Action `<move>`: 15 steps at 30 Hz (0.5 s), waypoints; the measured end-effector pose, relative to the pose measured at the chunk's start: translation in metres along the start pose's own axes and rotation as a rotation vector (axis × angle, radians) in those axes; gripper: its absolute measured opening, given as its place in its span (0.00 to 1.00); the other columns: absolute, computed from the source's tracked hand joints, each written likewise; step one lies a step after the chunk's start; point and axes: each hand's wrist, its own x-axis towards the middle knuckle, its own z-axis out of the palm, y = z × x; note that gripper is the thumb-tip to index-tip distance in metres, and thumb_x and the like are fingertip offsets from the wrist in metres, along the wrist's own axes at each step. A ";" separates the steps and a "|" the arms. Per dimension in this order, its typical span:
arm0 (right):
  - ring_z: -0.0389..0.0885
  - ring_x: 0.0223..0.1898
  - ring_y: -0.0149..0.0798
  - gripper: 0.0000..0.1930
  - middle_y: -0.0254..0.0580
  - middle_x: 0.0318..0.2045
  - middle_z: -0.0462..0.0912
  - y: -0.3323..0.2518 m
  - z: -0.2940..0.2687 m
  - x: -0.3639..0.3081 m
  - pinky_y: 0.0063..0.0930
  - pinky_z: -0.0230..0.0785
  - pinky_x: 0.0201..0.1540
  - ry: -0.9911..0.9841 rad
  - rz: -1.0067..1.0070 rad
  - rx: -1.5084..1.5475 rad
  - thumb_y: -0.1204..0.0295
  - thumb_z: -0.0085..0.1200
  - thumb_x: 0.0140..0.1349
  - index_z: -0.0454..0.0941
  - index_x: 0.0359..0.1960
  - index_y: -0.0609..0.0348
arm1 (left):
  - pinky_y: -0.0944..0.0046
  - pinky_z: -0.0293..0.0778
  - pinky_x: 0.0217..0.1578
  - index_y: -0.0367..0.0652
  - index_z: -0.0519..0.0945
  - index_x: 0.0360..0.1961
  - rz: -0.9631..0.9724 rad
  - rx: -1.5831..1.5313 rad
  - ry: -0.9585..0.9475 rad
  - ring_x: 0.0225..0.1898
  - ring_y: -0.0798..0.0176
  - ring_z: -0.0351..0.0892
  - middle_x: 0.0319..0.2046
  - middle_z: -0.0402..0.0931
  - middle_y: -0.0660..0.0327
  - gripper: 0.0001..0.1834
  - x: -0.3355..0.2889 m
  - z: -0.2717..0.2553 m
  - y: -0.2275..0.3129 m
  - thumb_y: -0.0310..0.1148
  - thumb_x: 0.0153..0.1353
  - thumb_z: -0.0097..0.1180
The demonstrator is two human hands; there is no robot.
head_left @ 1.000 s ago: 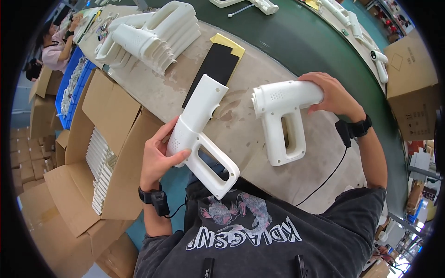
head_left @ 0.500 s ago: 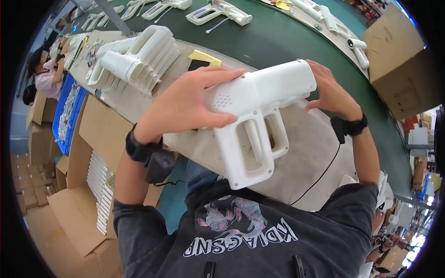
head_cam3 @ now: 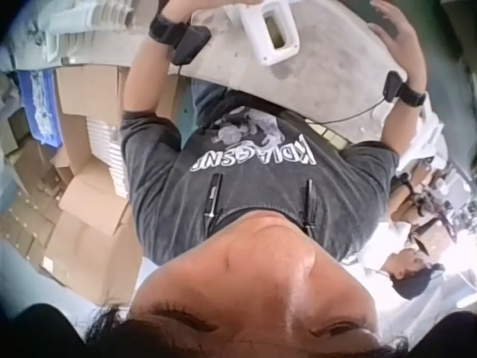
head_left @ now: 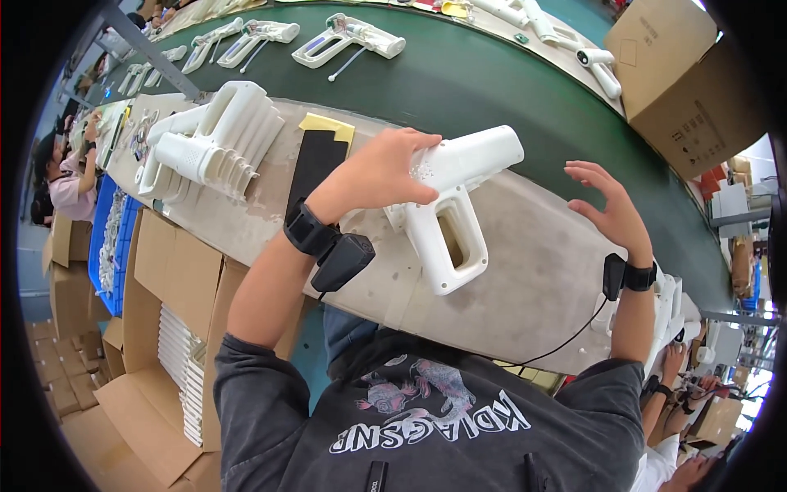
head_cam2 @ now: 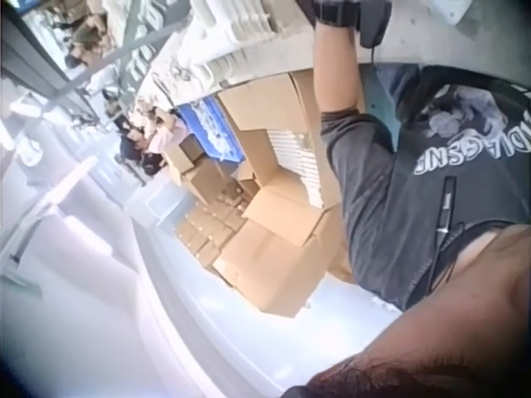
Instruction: The person picks up a white plastic housing, places it over a base containing a motor and battery, and presses the two halves together. They then peel a black adhesive strip from a backing sheet, apply it to the motor, and place the unit into a cardboard box.
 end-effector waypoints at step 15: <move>0.78 0.55 0.38 0.23 0.41 0.58 0.78 0.007 0.037 0.007 0.30 0.70 0.59 0.047 0.028 0.107 0.82 0.59 0.59 0.77 0.58 0.61 | 0.41 0.62 0.64 0.34 0.58 0.70 -0.455 0.422 0.617 0.64 0.34 0.62 0.64 0.64 0.43 0.52 -0.101 0.020 -0.096 0.51 0.54 0.71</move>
